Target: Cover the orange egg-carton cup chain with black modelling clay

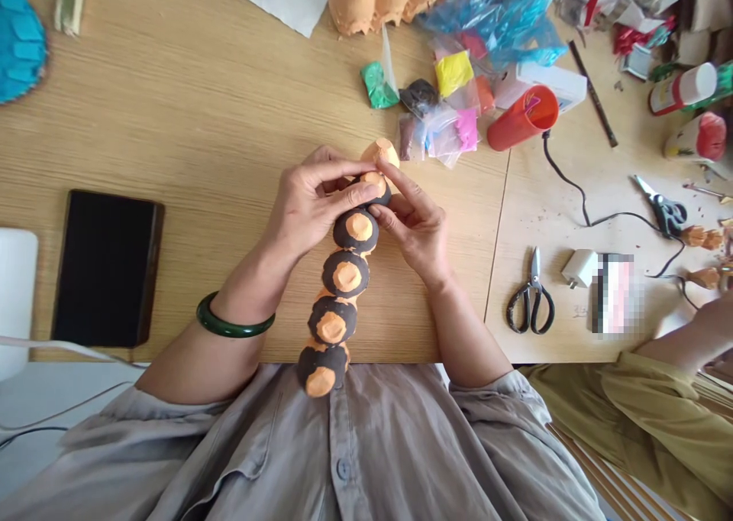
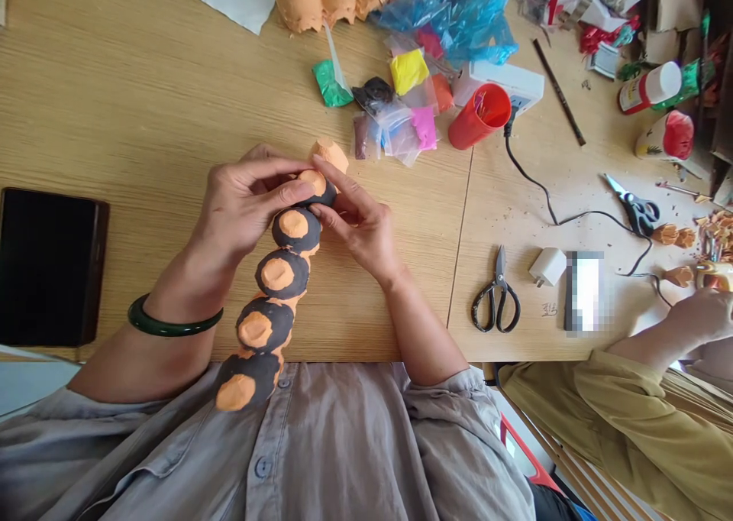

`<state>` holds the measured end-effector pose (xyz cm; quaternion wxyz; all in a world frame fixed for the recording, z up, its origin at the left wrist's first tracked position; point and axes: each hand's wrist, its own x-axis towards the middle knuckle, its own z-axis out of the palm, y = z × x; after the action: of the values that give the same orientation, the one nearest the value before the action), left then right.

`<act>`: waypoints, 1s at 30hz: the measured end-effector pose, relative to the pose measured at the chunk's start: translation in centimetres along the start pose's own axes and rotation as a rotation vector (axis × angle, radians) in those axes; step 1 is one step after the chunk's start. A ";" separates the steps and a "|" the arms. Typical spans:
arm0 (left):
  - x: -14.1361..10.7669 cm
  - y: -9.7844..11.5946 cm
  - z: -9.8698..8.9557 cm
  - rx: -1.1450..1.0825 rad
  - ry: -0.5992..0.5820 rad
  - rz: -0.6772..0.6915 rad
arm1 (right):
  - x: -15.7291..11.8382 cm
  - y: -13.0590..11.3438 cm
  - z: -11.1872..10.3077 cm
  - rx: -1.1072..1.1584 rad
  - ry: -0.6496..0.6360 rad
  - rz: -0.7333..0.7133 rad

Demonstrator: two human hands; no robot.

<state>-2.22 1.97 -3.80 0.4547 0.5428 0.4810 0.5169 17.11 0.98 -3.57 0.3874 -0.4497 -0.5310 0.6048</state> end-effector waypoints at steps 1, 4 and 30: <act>0.0 -0.1 0.1 -0.008 0.003 0.017 | 0.0 0.1 0.3 0.008 0.018 0.001; 0.1 -0.1 0.3 -0.091 0.001 0.047 | -0.1 0.3 0.9 0.033 0.069 -0.025; -0.5 2.9 1.2 -0.230 0.055 -0.341 | -0.1 0.1 1.4 0.296 0.260 0.057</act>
<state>-0.92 1.12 -1.09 0.5814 0.3838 0.5161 0.4984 15.78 0.47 -3.62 0.4972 -0.4772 -0.3687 0.6238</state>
